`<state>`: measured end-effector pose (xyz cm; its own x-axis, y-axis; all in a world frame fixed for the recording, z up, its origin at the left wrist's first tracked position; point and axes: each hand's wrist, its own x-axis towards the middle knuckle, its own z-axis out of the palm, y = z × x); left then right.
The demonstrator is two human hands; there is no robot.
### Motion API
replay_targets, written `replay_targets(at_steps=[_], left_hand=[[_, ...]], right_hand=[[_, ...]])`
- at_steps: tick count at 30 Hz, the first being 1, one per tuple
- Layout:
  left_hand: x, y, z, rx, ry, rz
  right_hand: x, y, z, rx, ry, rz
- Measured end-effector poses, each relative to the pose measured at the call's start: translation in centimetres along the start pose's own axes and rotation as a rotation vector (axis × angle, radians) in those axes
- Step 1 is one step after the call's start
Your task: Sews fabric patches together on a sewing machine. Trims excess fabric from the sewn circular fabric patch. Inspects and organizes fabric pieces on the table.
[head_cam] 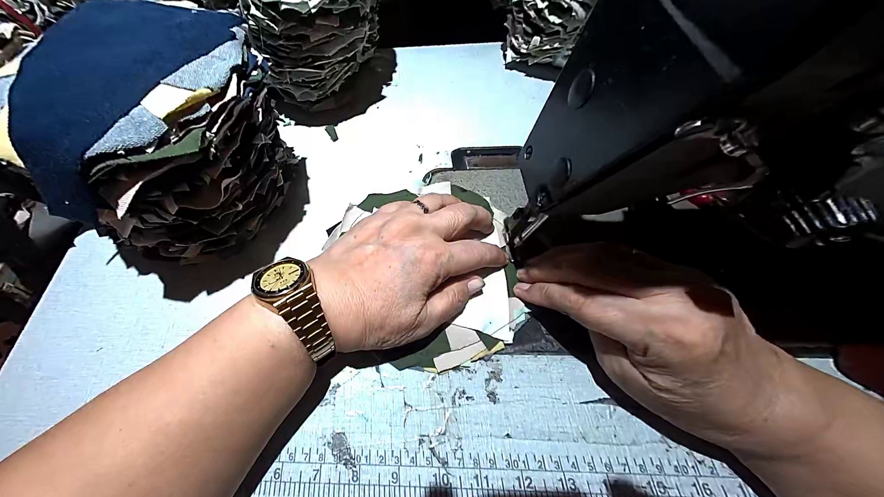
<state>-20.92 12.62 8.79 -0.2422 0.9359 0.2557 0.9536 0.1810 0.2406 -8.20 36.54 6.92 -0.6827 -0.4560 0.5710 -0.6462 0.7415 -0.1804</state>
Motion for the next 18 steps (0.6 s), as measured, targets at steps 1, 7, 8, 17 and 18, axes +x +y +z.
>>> replay_targets(at_steps=[1,7,8,17,18], left_hand=[[-0.01,0.11,0.04,0.007,0.002,-0.014],[-0.17,0.41,-0.17,-0.002,0.024,-0.001],[-0.16,0.33,-0.32,-0.024,0.037,0.028],[0.08,-0.28,-0.24,-0.043,0.006,0.064],[0.15,-0.21,-0.3,-0.026,0.004,0.057]], right_hand=[[0.01,0.08,0.0,0.009,0.008,0.001],[0.03,-0.45,0.03,0.087,-0.005,-0.053],[-0.04,-0.51,0.15,0.098,-0.032,-0.062],[0.12,-0.17,0.05,0.076,-0.023,-0.035],[0.13,-0.04,0.04,0.075,-0.015,-0.03]])
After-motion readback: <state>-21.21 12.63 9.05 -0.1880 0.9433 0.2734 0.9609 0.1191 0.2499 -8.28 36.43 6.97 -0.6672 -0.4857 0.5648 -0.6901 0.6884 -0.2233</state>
